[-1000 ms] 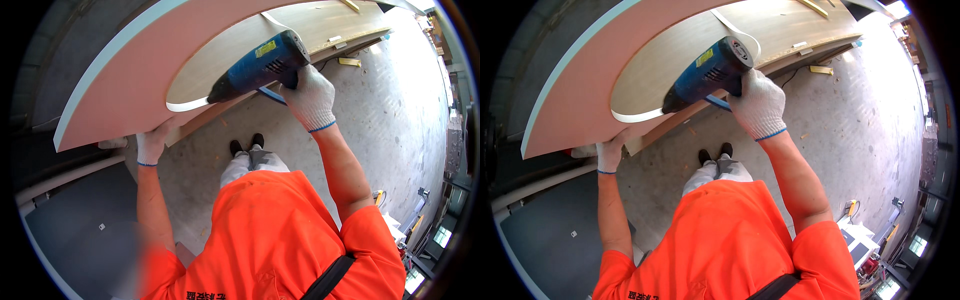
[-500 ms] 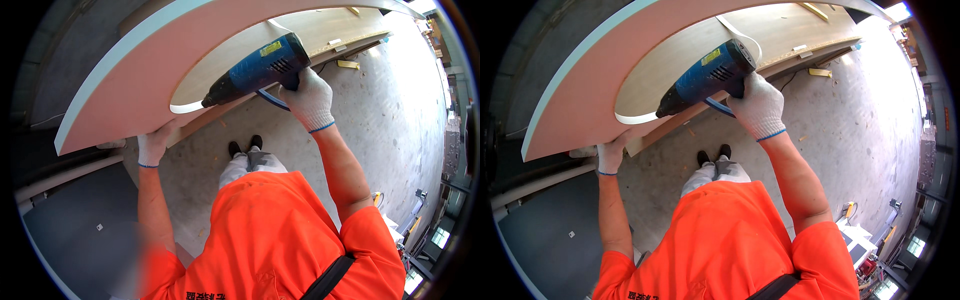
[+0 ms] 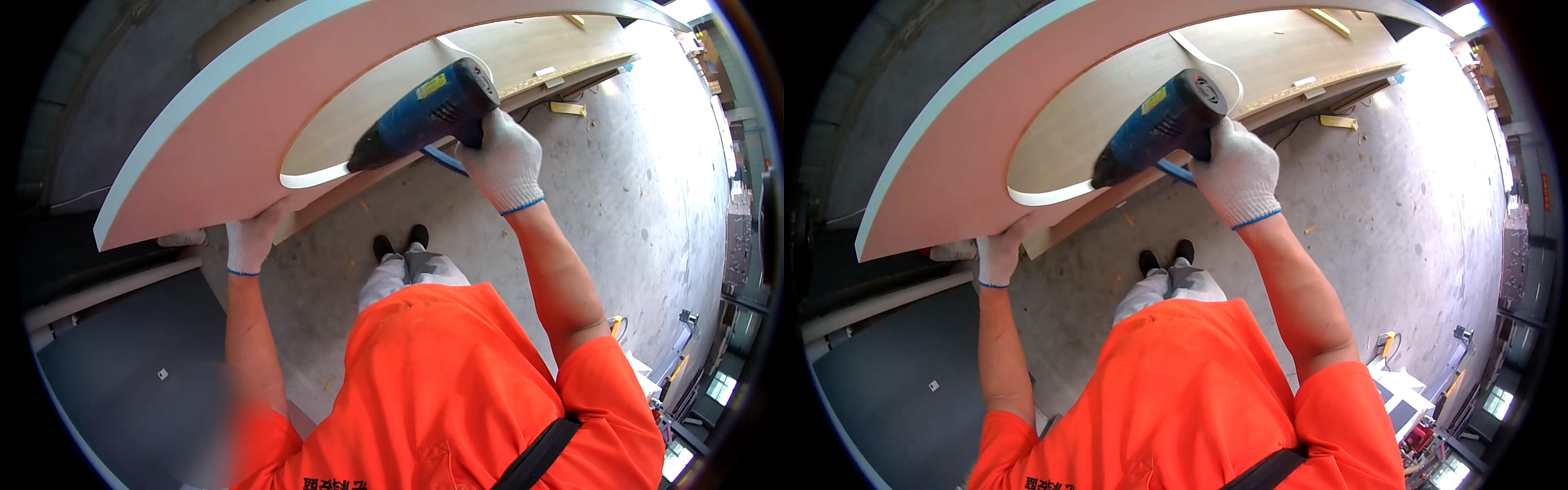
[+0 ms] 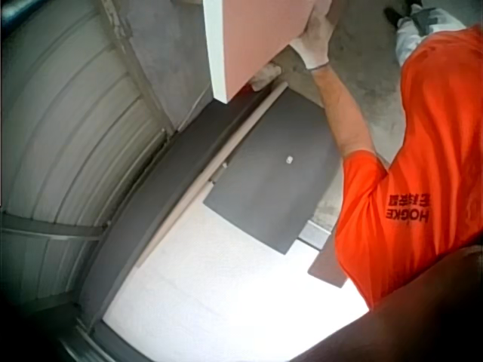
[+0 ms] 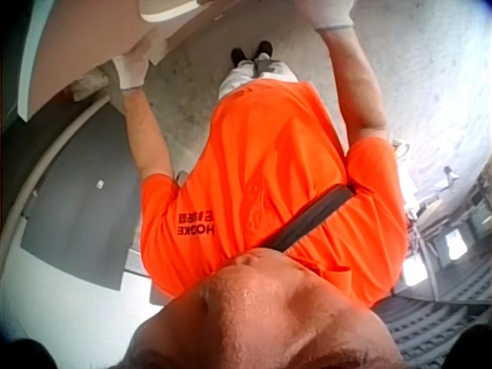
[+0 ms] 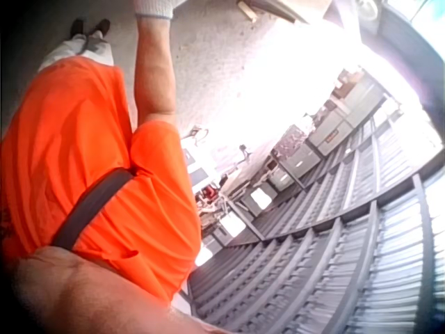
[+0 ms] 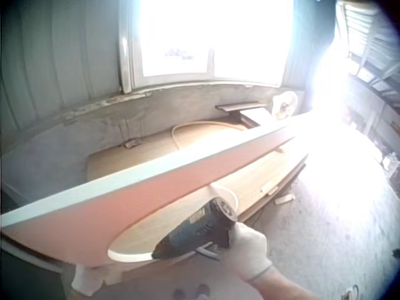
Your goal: The person uses a heat gun to soften a strip of edge banding and applies it to the curved edge of a large white board. They press the banding into place with a small wooden block and smooth it along the curve, repeating the process for different sections of the board's edge.
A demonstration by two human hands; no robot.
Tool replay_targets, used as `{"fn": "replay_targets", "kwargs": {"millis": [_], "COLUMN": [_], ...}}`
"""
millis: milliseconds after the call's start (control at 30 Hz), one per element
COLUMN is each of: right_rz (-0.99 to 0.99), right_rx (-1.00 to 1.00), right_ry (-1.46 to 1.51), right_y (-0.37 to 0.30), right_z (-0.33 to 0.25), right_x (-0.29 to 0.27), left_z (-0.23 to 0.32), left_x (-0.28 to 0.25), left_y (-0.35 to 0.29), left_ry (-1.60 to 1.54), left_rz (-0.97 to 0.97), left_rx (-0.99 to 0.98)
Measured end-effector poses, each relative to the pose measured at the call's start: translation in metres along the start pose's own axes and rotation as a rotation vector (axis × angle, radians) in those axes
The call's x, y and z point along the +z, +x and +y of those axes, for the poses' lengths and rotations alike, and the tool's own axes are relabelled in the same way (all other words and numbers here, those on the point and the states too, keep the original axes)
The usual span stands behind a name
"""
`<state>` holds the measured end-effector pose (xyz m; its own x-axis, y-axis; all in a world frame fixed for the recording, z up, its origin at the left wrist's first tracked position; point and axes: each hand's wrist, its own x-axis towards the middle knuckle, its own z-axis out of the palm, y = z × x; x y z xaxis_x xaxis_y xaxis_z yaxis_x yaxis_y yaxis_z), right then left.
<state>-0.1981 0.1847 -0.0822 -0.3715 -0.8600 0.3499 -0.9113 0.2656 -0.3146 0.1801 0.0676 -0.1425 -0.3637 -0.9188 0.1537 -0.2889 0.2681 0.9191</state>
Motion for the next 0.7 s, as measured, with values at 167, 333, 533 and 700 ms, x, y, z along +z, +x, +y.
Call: {"fn": "replay_targets", "kwargs": {"millis": [167,333,533,700], "right_rz": [0.048,-0.024,0.071,0.038], "right_rx": [-0.061,0.023,-0.083,-0.013], "right_ry": [-0.061,0.025,-0.117,-0.057], "right_y": [0.001,-0.001,0.0,-0.006], "right_z": [0.002,-0.002,0.013,0.005], "right_x": [0.002,0.002,0.001,0.002], "left_z": [0.003,0.003,0.005,0.008], "left_x": [-0.003,-0.003,-0.002,0.002], "left_y": [0.0,-0.001,0.0,0.0], "left_ry": [0.029,0.021,0.023,-0.01], "left_rz": [-0.033,-0.031,-0.017,0.02], "left_rx": [-0.003,-0.024,-0.009,-0.01]}}
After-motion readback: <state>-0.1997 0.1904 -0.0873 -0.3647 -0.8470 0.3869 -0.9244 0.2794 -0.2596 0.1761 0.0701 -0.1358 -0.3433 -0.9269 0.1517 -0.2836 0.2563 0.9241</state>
